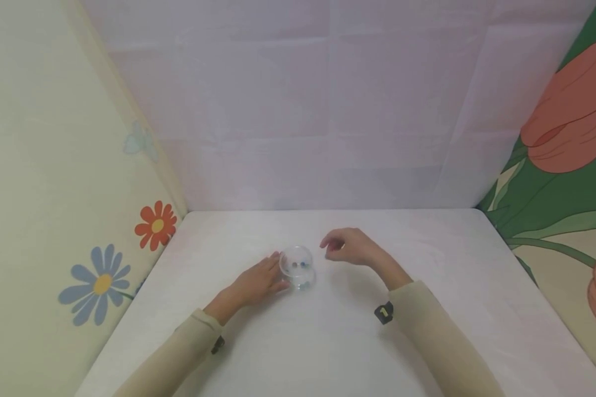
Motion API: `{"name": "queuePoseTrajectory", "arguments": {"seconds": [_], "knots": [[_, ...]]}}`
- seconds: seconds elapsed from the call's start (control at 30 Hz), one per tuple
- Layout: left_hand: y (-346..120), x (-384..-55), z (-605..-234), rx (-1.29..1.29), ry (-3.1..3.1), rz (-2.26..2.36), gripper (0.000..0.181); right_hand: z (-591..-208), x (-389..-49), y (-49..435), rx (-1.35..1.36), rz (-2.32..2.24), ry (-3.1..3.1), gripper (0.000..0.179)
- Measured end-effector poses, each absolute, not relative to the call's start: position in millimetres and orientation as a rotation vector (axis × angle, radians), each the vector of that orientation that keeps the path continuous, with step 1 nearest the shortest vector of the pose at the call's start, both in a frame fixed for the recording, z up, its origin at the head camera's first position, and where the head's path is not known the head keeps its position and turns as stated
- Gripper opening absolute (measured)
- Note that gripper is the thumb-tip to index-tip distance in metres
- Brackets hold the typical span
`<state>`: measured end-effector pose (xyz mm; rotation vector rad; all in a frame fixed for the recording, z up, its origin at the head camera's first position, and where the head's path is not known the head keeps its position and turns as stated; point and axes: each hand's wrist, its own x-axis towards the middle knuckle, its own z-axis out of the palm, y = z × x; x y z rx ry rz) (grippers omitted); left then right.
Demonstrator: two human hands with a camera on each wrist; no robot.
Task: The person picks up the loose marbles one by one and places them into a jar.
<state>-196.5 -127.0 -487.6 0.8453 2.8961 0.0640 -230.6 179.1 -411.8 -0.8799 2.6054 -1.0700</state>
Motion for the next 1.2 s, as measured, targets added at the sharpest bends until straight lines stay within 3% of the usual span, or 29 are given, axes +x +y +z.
{"name": "queuePoseTrajectory", "arguments": {"seconds": [0.63, 1.2], "knots": [[-125.9, -197.6, -487.8, 0.819, 2.877, 0.07, 0.085, -424.4, -219.3, 254.4, -0.611, -1.136, 2.621, 0.04], [-126.5, -199.1, -488.7, 0.838, 2.87, 0.051, 0.085, -456.9, -200.3, 318.6, -0.388, -1.165, 2.608, 0.041]]}}
